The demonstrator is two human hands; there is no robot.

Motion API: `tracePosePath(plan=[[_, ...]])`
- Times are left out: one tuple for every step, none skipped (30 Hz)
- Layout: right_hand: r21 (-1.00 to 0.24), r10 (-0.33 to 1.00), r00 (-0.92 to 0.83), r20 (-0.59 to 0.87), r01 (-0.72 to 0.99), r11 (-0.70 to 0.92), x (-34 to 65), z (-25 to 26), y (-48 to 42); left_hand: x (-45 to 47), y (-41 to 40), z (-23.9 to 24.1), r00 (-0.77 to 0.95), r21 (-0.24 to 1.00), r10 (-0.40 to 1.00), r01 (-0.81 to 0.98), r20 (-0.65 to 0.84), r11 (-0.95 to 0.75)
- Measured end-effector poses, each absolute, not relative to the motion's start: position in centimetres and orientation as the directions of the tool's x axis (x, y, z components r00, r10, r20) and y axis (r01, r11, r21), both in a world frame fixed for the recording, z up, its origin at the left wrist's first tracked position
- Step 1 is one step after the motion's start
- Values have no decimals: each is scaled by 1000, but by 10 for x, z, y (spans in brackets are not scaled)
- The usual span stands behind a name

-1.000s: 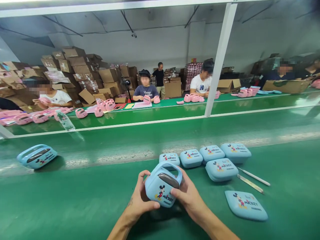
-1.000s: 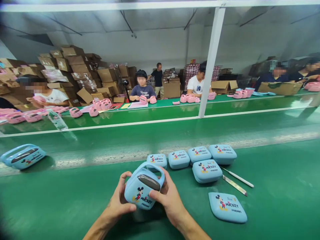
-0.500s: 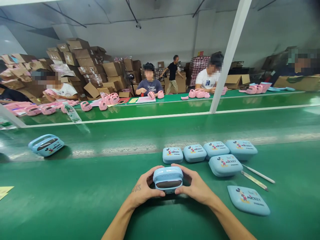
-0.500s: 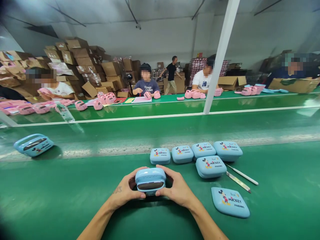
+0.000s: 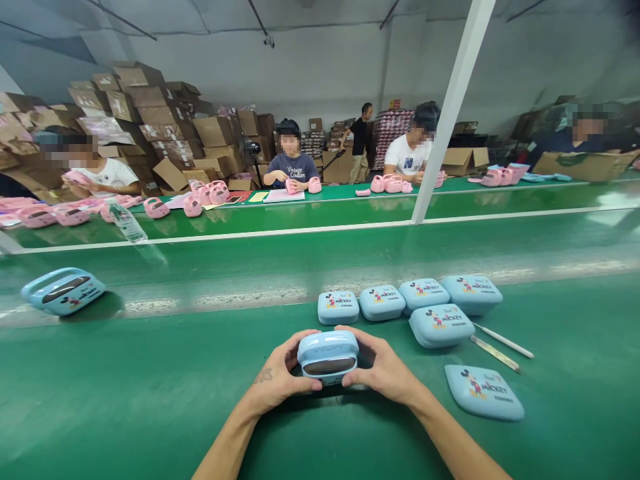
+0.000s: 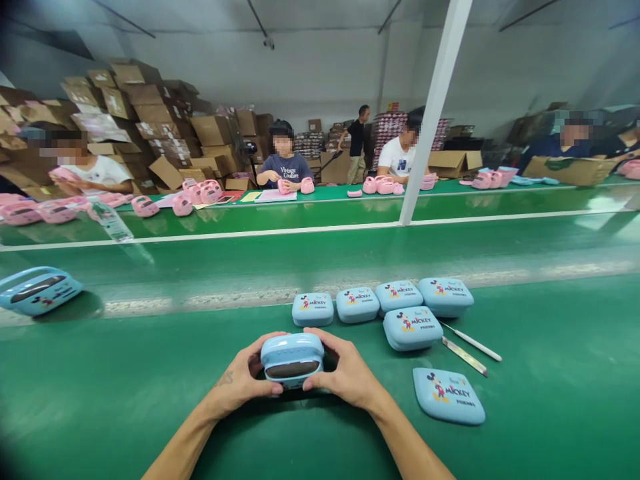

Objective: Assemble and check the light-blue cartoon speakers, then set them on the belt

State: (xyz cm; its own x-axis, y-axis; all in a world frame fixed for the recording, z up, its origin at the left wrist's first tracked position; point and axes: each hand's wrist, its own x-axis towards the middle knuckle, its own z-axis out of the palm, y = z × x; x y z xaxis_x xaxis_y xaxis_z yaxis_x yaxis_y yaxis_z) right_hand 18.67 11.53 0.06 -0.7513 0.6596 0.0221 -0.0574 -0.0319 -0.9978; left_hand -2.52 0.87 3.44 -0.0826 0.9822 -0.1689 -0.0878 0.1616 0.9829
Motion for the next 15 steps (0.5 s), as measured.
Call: tracePosePath(plan=[[-997,662,-749,21,-66,-43,186,1,115,-26,8,34,-79,982,982,-94,-172,165],[-996,662,-749,20,-75,-54,186,1,114,-26,8,33,-78,981,981,-102,-175,167],[-994,661,-750,19,-84,-66,186,2,114,-26,8,32,-79,980,981,-110,-177,168],[-992,658,-753,18,-94,-80,187,2,114,-26,8,31,-80,978,981,-118,-179,169],[-991,655,-755,16,-101,-93,187,2,113,-26,8,30,-80,977,980,-126,-180,169],[-989,650,-760,13,-106,-104,188,2,114,-26,8,29,-77,977,981,-134,-178,167],[-988,645,-764,9,-107,-113,188,2,114,-26,7,29,-73,976,982,-140,-176,165],[-987,640,-769,4,-106,-120,189,1,114,-26,7,28,-68,976,982,-143,-175,164],[-987,636,-772,0,-104,-126,189,-1,114,-26,7,28,-64,976,983,-144,-174,163],[-986,634,-773,-5,-101,-131,189,-2,114,-25,7,28,-62,976,983,-144,-172,161],[-986,635,-773,-11,-97,-135,189,-3,114,-25,7,28,-60,976,984,-146,-169,159],[-986,640,-769,-16,-92,-136,189,-3,113,-26,7,28,-55,976,985,-151,-165,155],[-989,649,-761,-20,-82,-127,188,-2,111,-26,7,29,-45,975,986,-163,-158,149],[-993,665,-747,-19,-62,-98,188,1,109,-26,7,29,-31,973,988,-181,-150,142],[-998,689,-725,-9,-33,-48,187,4,106,-27,6,29,-15,970,990,-203,-141,135]])
